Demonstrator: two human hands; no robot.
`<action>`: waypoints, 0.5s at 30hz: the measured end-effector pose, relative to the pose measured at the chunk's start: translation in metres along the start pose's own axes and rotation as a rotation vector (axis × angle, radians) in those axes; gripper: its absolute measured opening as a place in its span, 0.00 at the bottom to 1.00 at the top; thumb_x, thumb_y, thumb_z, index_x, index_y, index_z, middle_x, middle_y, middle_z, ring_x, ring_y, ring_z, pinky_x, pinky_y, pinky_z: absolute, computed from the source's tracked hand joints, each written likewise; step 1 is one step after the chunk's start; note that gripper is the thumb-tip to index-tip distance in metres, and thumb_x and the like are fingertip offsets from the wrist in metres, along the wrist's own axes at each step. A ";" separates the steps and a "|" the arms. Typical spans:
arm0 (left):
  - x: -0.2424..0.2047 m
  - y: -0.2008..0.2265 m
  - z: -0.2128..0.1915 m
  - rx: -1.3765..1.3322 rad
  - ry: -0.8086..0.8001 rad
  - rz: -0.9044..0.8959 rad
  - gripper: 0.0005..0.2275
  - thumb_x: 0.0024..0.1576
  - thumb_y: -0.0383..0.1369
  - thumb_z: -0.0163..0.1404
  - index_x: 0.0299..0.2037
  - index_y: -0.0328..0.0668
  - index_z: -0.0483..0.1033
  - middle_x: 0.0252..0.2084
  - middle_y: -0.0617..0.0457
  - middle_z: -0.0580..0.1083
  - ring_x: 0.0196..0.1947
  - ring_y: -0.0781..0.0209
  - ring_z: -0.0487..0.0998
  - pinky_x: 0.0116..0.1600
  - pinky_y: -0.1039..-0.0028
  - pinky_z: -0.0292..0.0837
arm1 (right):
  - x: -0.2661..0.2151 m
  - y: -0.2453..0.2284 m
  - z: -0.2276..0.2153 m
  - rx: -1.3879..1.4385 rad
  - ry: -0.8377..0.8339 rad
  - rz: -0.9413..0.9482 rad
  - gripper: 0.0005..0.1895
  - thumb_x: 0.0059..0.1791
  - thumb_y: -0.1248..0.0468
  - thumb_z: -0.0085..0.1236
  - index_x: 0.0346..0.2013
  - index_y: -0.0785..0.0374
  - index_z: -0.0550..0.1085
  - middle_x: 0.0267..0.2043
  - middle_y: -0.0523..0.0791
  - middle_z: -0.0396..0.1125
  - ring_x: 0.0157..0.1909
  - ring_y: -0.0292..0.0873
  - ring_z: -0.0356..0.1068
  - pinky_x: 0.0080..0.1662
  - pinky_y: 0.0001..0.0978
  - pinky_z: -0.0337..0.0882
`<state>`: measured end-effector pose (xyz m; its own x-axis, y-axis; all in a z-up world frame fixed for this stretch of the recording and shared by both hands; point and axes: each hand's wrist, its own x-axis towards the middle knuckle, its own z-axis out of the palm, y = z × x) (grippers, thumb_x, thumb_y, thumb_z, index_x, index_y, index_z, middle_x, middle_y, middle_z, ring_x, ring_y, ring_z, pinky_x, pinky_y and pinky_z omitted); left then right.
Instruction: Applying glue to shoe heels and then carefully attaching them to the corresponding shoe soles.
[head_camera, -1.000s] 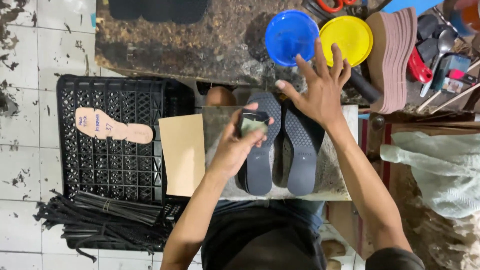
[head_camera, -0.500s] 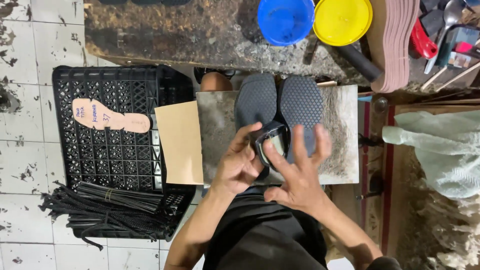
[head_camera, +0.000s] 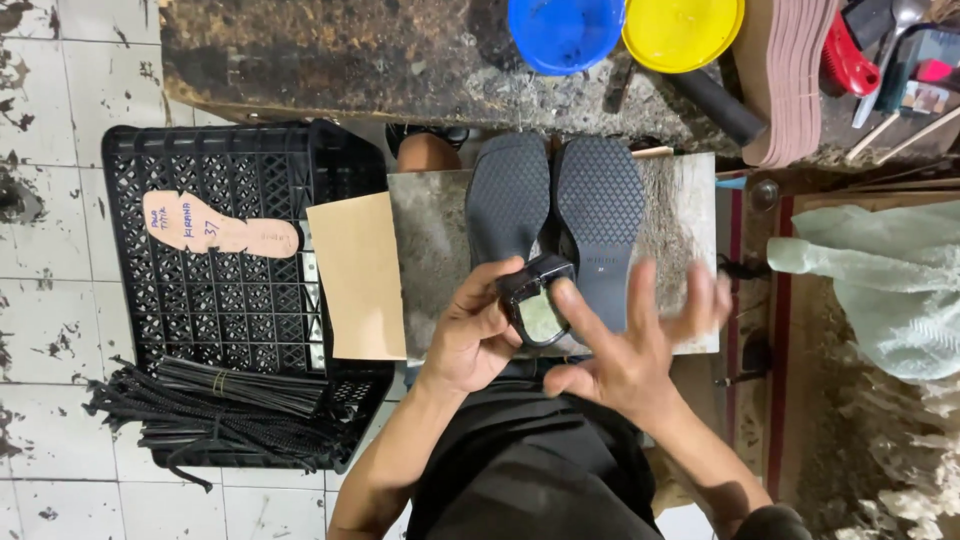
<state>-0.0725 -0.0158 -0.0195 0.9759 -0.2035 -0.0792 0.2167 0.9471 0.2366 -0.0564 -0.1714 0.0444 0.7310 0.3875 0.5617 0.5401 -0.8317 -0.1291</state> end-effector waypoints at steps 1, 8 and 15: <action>0.001 0.001 0.005 0.001 0.001 0.002 0.19 0.48 0.20 0.45 0.51 0.26 0.60 0.22 0.37 0.70 0.23 0.55 0.74 0.33 0.73 0.73 | 0.000 -0.007 -0.003 0.002 0.001 -0.001 0.38 0.42 0.28 0.19 0.53 0.39 0.66 0.63 0.54 0.42 0.60 0.68 0.28 0.53 0.64 0.31; 0.005 0.001 0.017 0.069 -0.015 0.037 0.17 0.49 0.19 0.44 0.50 0.25 0.62 0.22 0.41 0.69 0.23 0.60 0.72 0.34 0.74 0.72 | 0.003 -0.006 -0.003 -0.034 -0.004 0.013 0.41 0.39 0.26 0.15 0.52 0.37 0.65 0.64 0.47 0.42 0.63 0.58 0.23 0.57 0.56 0.25; 0.001 0.015 0.011 0.211 -0.005 -0.118 0.17 0.54 0.27 0.46 0.54 0.38 0.62 0.22 0.51 0.68 0.26 0.67 0.70 0.38 0.79 0.67 | 0.013 -0.008 -0.009 -0.128 0.045 0.017 0.41 0.43 0.30 0.17 0.48 0.47 0.71 0.55 0.46 0.58 0.63 0.50 0.34 0.59 0.51 0.33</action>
<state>-0.0677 -0.0045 -0.0051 0.9436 -0.3113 -0.1132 0.3292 0.8442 0.4230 -0.0549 -0.1636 0.0602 0.7184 0.3571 0.5969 0.4683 -0.8828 -0.0354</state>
